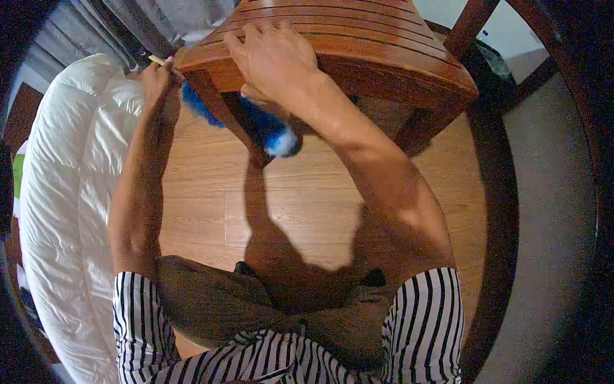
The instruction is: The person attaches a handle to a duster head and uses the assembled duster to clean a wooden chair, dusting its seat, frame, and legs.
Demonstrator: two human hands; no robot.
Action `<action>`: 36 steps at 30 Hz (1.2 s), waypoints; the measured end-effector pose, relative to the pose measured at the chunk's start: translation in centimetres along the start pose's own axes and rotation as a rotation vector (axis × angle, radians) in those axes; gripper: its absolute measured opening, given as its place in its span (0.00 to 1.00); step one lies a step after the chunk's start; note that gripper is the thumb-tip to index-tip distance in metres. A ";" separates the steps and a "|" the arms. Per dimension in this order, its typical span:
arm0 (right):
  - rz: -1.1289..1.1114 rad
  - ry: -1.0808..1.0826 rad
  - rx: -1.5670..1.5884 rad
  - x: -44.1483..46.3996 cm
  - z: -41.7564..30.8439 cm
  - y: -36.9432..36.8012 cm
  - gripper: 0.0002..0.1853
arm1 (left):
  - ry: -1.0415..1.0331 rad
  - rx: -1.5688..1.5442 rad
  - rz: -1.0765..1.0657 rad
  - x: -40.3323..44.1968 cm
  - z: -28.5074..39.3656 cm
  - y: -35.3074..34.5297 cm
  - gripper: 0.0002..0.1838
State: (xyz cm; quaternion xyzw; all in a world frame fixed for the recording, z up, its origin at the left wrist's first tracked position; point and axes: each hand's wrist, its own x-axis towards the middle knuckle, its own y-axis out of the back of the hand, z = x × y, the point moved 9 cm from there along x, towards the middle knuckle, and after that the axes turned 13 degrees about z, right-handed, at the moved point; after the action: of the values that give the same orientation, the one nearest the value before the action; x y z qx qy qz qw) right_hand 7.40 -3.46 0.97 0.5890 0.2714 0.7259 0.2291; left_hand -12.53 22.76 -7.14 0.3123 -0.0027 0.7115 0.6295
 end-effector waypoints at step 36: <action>0.036 0.018 -0.020 0.0 0.1 -0.1 0.48 | -0.162 0.191 0.145 -0.2 3.5 1.6 0.18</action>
State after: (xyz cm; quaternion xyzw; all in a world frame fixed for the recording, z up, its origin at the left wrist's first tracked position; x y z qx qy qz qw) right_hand 7.49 -3.32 0.90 0.5849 0.2558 0.7377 0.2194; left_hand -12.38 20.89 -3.77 0.4262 -0.0086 0.7245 0.5416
